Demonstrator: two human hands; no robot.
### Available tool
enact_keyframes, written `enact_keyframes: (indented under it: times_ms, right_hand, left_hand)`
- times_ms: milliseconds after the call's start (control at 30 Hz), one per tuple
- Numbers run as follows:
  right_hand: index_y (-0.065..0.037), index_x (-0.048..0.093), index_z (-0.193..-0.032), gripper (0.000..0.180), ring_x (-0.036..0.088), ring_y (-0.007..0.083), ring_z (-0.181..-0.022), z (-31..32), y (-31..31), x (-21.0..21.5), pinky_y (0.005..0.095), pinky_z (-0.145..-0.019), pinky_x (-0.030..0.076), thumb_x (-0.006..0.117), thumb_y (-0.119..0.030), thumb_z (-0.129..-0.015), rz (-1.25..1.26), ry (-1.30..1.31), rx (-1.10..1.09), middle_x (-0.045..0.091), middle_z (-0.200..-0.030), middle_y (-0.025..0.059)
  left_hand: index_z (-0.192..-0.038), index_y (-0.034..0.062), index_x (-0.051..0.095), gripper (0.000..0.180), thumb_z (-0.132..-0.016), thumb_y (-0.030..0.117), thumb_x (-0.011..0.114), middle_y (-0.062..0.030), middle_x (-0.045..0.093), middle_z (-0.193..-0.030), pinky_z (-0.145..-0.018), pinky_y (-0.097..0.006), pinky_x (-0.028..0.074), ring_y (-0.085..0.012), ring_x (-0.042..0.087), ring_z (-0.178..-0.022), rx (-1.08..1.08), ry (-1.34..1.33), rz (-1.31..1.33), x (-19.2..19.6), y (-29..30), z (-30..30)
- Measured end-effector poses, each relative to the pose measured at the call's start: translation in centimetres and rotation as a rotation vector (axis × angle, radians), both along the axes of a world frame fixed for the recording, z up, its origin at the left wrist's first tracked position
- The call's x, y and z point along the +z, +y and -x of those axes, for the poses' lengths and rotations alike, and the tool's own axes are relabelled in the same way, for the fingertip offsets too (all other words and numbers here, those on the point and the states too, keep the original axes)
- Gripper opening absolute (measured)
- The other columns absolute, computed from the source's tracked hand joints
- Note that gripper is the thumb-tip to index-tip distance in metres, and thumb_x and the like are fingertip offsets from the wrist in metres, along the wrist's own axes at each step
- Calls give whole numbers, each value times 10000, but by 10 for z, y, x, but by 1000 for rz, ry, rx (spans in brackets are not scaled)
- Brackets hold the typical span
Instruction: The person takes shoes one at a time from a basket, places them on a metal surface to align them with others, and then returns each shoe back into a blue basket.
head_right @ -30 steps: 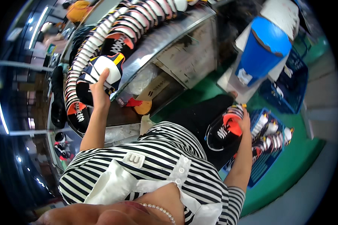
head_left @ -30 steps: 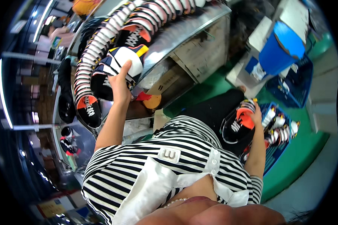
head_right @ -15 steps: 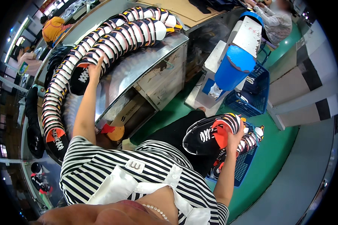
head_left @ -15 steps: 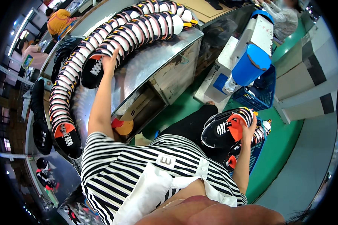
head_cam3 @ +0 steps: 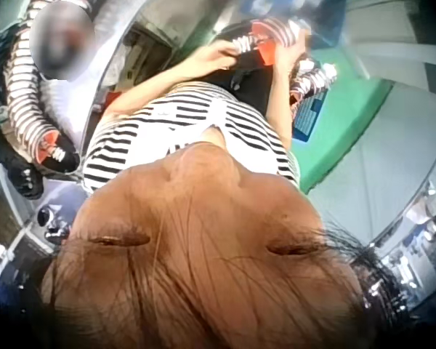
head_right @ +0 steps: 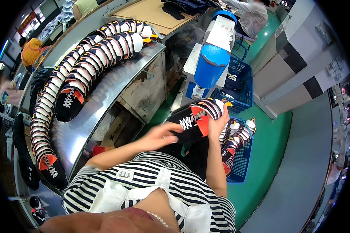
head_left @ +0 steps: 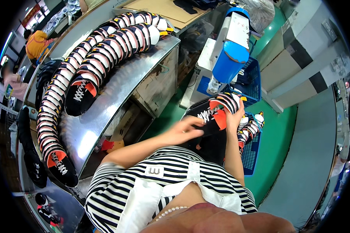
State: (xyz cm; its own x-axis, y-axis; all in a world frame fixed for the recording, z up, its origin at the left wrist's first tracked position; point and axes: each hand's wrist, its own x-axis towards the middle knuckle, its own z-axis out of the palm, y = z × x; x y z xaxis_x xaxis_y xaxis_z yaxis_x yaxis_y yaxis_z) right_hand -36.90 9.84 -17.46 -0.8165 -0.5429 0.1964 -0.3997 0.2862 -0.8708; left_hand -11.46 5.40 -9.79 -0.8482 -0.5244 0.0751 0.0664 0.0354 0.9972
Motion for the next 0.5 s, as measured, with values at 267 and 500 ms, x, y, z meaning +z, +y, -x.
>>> enact_keyframes:
  times_ms: [267, 500]
  right_hand:
    - [-43, 341, -1338, 717, 457, 293, -1148, 6, 34, 60, 386, -995, 350, 716, -250, -763, 278, -195, 368, 452, -1224, 187]
    - [-42, 532, -1120, 287, 528, 123, -850, 37, 10, 23, 241, -732, 427, 606, -184, -882, 200, -429, 257, 563, -892, 40]
  left_hand:
    - [-1098, 28, 578, 330, -909, 299, 566, -62, 635, -1049, -772, -261, 481, -119, 609, -902, 30, 124, -855, -43, -24, 137]
    - [-1258, 11, 493, 501, -918, 373, 564, -58, 584, -1138, -850, -246, 445, -111, 572, -988, -88, -80, -735, -38, -39, 119]
